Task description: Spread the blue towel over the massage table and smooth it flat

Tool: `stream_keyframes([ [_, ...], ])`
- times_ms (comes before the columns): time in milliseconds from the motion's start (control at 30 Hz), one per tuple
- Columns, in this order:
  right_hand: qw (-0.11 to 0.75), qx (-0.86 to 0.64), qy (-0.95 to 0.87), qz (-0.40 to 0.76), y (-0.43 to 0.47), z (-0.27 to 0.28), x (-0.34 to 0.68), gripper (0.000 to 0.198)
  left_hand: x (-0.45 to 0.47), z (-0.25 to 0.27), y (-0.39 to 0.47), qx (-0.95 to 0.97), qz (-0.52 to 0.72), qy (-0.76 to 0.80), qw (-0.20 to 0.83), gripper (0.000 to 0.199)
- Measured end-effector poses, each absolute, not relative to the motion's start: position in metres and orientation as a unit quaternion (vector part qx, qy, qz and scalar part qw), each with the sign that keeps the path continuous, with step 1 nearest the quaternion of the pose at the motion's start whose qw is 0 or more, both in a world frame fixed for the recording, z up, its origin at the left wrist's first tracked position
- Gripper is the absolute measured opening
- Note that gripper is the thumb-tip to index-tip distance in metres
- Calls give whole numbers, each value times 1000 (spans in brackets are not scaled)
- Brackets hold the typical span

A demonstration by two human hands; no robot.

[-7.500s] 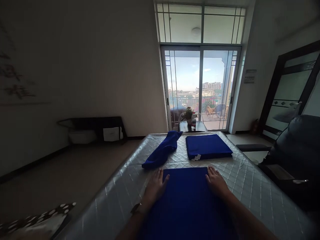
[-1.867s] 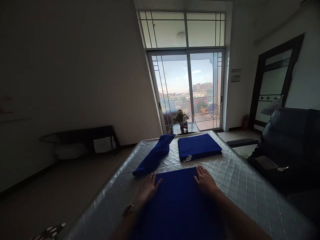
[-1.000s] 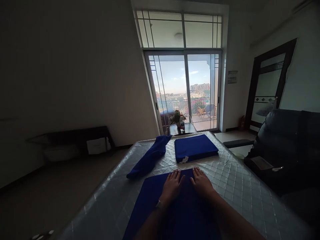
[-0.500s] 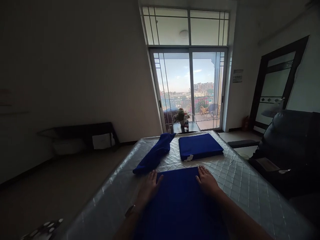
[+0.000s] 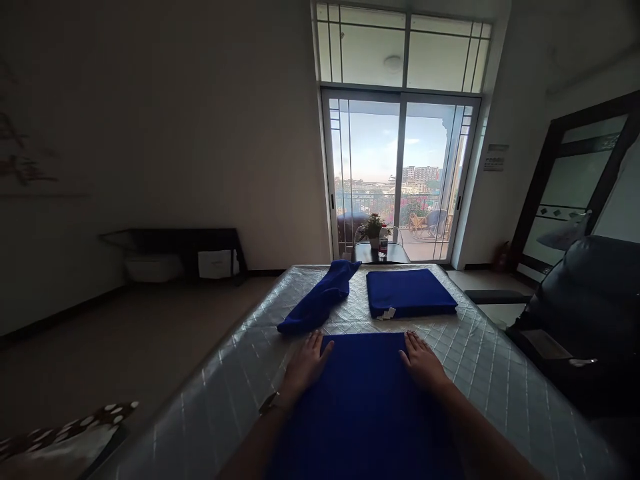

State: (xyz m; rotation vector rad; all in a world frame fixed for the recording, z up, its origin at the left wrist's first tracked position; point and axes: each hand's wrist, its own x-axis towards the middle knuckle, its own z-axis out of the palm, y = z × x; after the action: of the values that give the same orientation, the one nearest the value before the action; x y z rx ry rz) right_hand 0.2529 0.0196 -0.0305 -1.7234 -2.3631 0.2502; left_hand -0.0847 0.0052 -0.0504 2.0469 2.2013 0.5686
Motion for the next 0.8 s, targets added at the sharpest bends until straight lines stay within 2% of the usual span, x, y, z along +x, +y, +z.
stream_keyframes([
  [300, 125, -585, -795, 99, 22, -35, 255, 73, -92, -52, 5, 658, 201, 725, 43, 82],
  [467, 140, -583, -794, 99, 21, -34, 255, 72, -97, -59, 8, 634, 258, 729, 24, 80],
  [700, 165, -580, -791, 104, 20, -34, 256, 72, -109, -63, 15, 629, 306, 714, 36, 51],
  [800, 187, -575, -789, 108, 21, -36, 258, 72, -113, -60, 15, 623, 323, 711, 45, 46],
])
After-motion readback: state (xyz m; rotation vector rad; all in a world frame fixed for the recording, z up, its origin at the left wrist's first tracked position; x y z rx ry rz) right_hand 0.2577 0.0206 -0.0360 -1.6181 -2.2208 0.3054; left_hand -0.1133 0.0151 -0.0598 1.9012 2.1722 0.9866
